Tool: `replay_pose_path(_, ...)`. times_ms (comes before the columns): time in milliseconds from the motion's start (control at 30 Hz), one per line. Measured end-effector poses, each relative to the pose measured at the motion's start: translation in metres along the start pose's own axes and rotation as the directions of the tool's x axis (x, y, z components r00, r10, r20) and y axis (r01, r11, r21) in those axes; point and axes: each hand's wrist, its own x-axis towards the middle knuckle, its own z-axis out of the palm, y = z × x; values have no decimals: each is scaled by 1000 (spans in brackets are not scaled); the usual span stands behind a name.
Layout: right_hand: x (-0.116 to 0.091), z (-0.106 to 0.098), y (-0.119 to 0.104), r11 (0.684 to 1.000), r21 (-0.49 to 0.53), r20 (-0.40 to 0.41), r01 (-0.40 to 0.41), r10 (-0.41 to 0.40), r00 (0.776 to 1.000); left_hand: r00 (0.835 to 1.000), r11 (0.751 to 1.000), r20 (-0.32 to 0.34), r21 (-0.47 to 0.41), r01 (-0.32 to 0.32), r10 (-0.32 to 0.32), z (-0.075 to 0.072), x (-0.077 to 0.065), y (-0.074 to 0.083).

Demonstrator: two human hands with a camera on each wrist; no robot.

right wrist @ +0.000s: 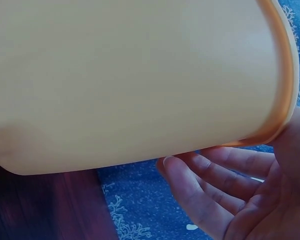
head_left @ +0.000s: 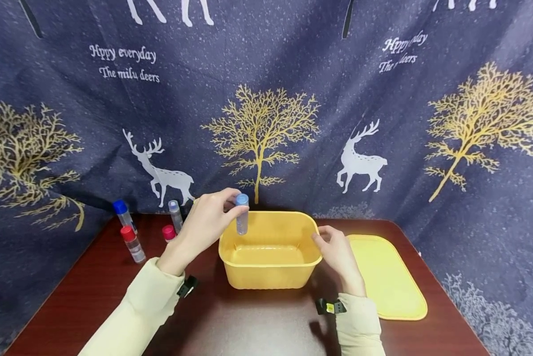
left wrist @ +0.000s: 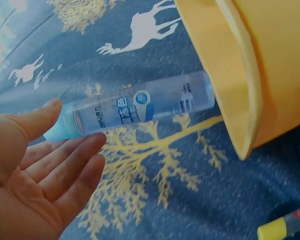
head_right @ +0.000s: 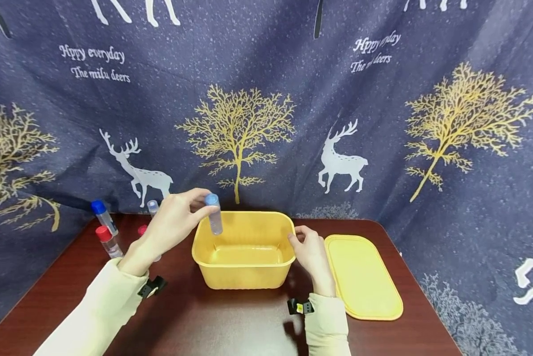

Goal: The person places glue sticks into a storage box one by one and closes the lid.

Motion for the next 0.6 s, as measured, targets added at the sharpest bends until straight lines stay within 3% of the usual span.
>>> replay_pose_path(167,2,1,-2,1000,6,6,-3,3,1000,992,999,120,-50,-19,25,15,14,-2)
replay_pose_path(267,2,2,-3,1000,7,8,-4,3,1000,979,998,199,-54,-41,51,25,21,-4)
replay_pose_path(433,0,3,1,1000,11,5,-2,2,1000,923,993,371,-85,-78,104,40,34,-4)
replay_pose_path(600,1,1,2,1000,16,0,2,-2,1000,868,990,480,-117,-79,126,55,48,-1)
